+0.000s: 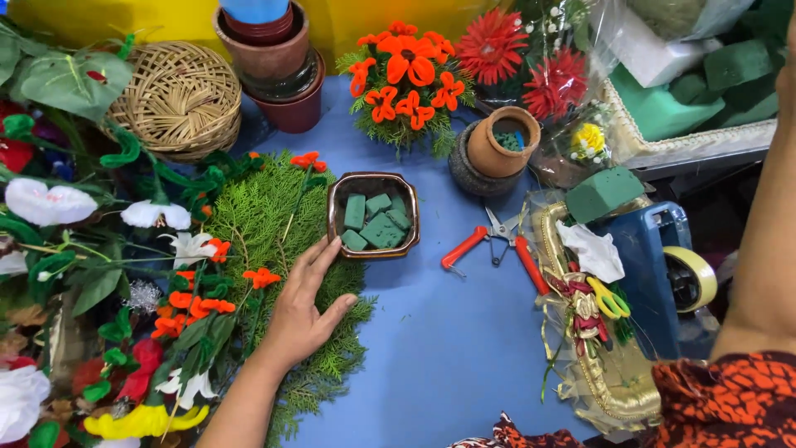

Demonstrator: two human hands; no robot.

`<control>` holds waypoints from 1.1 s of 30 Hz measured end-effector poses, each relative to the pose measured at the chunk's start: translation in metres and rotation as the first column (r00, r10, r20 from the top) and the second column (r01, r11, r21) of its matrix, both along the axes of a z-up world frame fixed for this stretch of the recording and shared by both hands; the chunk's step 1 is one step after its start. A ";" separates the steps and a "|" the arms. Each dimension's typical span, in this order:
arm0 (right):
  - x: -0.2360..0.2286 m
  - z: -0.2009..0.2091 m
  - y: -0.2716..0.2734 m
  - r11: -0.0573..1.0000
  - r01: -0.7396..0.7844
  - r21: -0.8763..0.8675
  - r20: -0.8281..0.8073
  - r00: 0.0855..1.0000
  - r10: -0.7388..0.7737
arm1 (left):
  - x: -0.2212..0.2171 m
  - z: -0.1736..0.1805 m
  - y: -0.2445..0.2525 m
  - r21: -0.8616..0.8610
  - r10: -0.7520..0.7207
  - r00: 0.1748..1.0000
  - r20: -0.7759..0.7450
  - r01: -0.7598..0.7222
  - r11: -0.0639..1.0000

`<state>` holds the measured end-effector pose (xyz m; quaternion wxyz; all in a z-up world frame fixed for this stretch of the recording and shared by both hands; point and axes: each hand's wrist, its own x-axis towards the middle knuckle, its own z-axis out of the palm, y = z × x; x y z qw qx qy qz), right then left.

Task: Cutting and fitting pieces of green floral foam into a small decorative container on a workbench.

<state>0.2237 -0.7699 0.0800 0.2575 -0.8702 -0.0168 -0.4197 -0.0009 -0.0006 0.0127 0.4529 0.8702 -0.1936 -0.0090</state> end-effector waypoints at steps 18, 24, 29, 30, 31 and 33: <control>-0.196 0.026 0.409 0.624 -0.677 0.390 -0.042 0.664 0.746 | -0.006 0.009 -0.004 0.035 0.039 0.999 0.009 -0.039 0.999; -0.187 -0.011 0.449 0.433 -0.584 0.687 -0.073 0.537 0.840 | -0.005 0.011 -0.004 0.022 0.024 1.000 0.012 -0.024 0.999; -0.181 -0.015 0.460 0.237 -0.373 0.897 -0.051 0.445 0.894 | -0.005 0.005 -0.001 0.017 0.014 1.000 0.025 -0.015 1.000; -0.180 -0.017 0.459 0.198 -0.313 0.929 -0.046 0.432 0.901 | -0.004 0.004 -0.001 0.012 0.006 1.000 0.019 -0.006 1.000; -0.179 -0.019 0.458 0.159 -0.251 0.955 -0.041 0.421 0.906 | -0.003 0.004 0.000 0.007 -0.003 1.000 0.012 0.003 1.000; -0.179 -0.024 0.454 0.138 -0.224 0.965 -0.026 0.439 0.898 | -0.002 0.001 0.000 0.005 -0.004 1.000 0.024 0.004 1.000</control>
